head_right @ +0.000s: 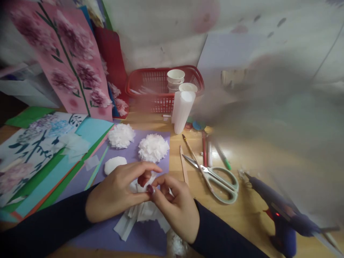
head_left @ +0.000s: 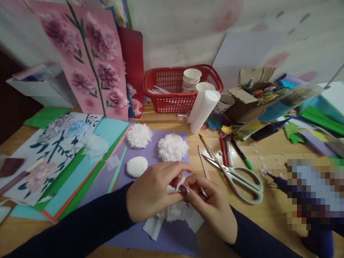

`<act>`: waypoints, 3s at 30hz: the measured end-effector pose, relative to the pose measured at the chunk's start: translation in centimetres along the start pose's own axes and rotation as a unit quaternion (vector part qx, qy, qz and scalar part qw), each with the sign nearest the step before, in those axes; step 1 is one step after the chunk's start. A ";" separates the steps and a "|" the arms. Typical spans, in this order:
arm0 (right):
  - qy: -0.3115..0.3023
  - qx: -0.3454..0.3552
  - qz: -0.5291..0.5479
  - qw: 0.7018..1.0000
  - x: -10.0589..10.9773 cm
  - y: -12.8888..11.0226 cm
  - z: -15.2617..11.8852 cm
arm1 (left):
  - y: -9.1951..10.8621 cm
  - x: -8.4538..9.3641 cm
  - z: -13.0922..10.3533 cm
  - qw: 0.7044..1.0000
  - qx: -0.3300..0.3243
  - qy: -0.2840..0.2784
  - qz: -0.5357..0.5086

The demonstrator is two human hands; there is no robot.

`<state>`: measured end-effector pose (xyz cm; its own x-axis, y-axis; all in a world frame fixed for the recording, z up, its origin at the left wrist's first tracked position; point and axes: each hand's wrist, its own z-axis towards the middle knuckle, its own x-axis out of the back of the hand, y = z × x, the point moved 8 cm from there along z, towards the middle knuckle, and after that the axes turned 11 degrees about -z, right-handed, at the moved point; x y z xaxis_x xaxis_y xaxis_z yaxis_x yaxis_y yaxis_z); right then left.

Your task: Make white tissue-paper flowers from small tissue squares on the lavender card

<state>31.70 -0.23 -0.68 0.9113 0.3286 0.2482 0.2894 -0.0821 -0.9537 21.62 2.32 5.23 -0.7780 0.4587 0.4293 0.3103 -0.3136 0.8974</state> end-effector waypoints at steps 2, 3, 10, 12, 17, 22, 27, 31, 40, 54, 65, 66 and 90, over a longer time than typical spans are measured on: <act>0.012 -0.001 0.041 0.999 0.3 -0.1 0.1 | 0.2 0.0 0.0 1.000 -0.010 -0.010 -0.021; 0.020 -0.002 0.060 0.998 0.5 -0.1 0.1 | 0.3 0.1 0.0 0.999 -0.013 -0.012 -0.040; 0.045 -0.013 0.106 0.993 1.3 0.1 0.3 | -0.8 0.9 0.0 0.968 0.036 0.041 -0.246; 0.047 -0.018 0.106 0.993 1.3 0.2 0.3 | -1.2 1.1 0.0 0.962 0.060 0.058 -0.262; 0.052 -0.027 0.105 0.993 1.4 0.3 0.3 | -1.5 1.3 -0.1 0.955 0.093 0.086 -0.267; 0.051 -0.014 0.103 0.993 1.4 0.3 0.3 | -2.0 1.2 -0.2 0.952 0.103 0.097 -0.270; 0.044 -0.020 0.087 0.995 1.3 0.3 0.3 | -2.2 1.2 -0.3 0.952 0.112 0.107 -0.263; 0.041 -0.020 0.051 0.998 1.2 -0.1 0.2 | -2.0 1.2 -0.3 0.956 0.103 0.121 -0.245; 0.062 -0.006 0.060 0.996 1.7 0.1 0.1 | -2.0 1.0 -0.2 0.954 0.107 0.118 -0.252; 0.077 0.032 0.008 0.997 1.9 0.1 -0.1 | -1.9 0.8 -0.1 0.950 0.095 0.115 -0.273; 0.136 0.003 -0.034 0.990 2.9 -0.7 0.3 | -2.2 1.3 -0.1 0.945 0.110 0.122 -0.284; 0.146 -0.001 -0.025 0.989 3.1 -0.8 0.4 | -2.2 1.5 0.0 0.946 0.108 0.126 -0.279; -0.038 -0.044 0.163 0.985 -0.1 0.5 0.5 | -3.5 8.8 -1.8 0.957 0.152 0.178 -0.173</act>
<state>31.63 0.17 -1.23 0.9362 0.3406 -0.0864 0.0115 -0.2755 -0.9612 12.69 5.98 5.68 -0.9829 0.1614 0.0887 0.1036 0.0863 0.9909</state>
